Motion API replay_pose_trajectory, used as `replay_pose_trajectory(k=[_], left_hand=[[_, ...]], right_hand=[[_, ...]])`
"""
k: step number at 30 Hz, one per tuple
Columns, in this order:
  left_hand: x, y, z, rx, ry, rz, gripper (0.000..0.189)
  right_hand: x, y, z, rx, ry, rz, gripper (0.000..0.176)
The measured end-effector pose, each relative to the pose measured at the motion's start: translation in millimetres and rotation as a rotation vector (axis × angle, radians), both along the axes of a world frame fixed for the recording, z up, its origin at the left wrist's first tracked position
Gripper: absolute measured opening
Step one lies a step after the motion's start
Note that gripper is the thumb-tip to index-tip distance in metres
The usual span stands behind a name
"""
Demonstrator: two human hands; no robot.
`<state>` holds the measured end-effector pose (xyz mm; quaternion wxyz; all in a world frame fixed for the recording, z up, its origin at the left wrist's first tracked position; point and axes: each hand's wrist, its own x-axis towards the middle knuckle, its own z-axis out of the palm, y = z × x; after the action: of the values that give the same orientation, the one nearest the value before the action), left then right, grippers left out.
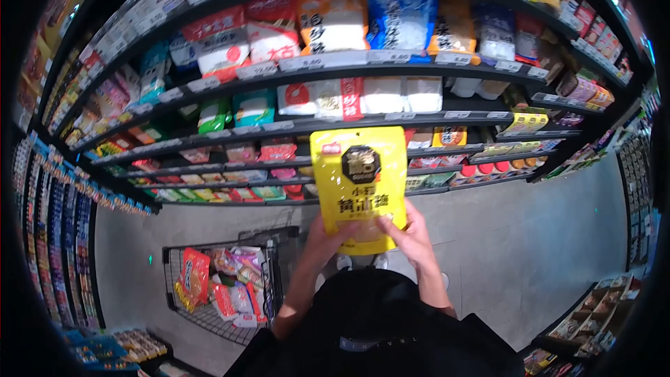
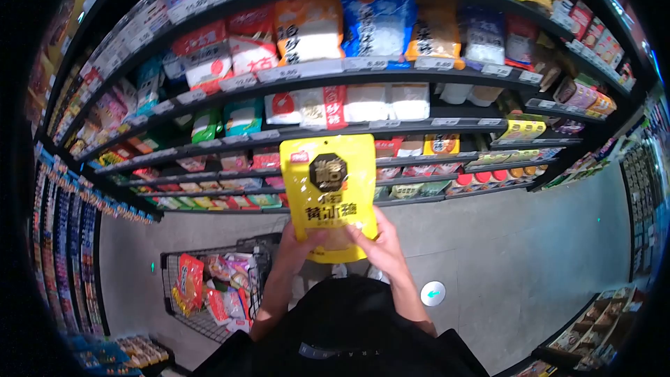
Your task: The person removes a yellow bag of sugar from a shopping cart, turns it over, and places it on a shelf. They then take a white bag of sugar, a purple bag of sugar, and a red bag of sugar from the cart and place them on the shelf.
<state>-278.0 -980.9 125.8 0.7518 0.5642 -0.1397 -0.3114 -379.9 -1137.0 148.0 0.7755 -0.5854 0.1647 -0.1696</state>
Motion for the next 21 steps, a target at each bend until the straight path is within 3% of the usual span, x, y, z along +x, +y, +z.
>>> replay_pose_trajectory(k=[21], left_hand=[[6.6,-46.4,-0.1,-0.013,-0.017,-0.145,0.037]], right_hand=[[-14.4,-37.8,3.8,0.063,-0.020,-0.066,0.041]])
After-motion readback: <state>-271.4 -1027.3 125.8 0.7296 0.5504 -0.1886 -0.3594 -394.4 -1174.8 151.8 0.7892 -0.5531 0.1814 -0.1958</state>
